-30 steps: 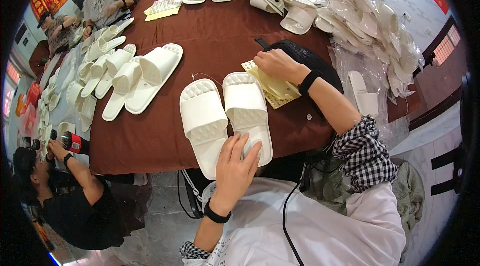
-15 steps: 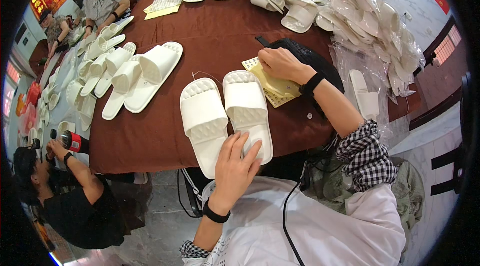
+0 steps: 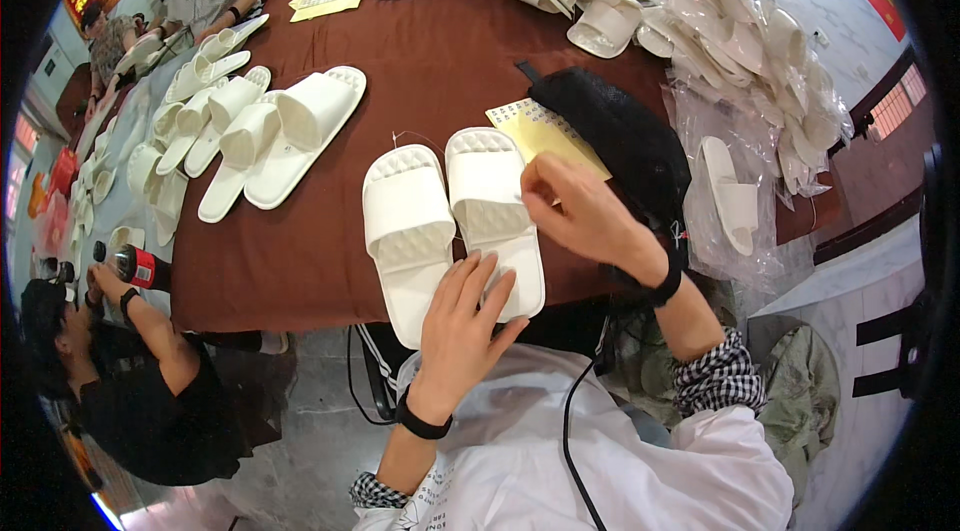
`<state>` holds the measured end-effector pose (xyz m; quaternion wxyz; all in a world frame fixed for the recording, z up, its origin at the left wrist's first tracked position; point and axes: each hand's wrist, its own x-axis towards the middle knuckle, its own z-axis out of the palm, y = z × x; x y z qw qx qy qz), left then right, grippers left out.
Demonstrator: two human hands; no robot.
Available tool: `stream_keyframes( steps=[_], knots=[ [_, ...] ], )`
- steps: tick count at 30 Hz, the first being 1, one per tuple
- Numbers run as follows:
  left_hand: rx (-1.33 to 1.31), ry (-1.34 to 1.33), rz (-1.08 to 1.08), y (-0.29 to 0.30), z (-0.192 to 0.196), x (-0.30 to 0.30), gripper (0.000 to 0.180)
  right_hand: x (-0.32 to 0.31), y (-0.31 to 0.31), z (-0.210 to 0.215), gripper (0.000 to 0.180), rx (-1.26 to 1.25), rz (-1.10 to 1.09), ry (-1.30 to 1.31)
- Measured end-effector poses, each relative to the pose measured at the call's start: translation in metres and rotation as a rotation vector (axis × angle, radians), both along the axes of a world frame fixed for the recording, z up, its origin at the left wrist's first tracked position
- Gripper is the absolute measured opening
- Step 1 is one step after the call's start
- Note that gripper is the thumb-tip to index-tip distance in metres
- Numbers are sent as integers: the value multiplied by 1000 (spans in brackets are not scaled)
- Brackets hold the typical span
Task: Inspecting and packaging pairs of white slippers into clear plastic bags.
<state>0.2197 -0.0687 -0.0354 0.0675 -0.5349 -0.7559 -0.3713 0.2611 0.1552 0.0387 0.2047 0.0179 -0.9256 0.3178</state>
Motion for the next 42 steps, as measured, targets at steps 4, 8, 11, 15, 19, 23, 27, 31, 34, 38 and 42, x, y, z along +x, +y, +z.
stream_keyframes(
  steps=[4,8,11,15,19,23,27,31,34,38,42],
  knots=[
    [11,-7,-4,2,-1,1,54,18,-22,-16,12,104,-17,-15],
    [5,-21,0,2,-2,2,54,23,-34,-35,14,277,-78,-44],
    [1,-35,7,2,-3,3,54,23,-38,-39,14,350,-107,-39],
    [4,-41,9,2,-3,3,54,21,-41,-41,16,466,-122,-43],
    [4,-40,15,2,-3,3,54,19,-41,-41,17,509,-123,-62],
    [16,-38,18,2,-4,3,60,19,-41,-41,16,499,-126,-97],
    [27,-65,21,3,-6,3,64,23,-38,-35,15,341,-110,-150],
    [27,-70,27,2,-5,4,68,31,-37,-34,12,208,-100,-137],
    [1,-40,27,4,-1,4,77,41,-43,-32,10,178,-144,-138],
    [-60,-12,36,9,2,6,84,51,-52,-34,17,168,-172,-124],
    [-82,41,63,11,0,7,84,58,-55,-41,28,272,-168,-64]
  ],
)
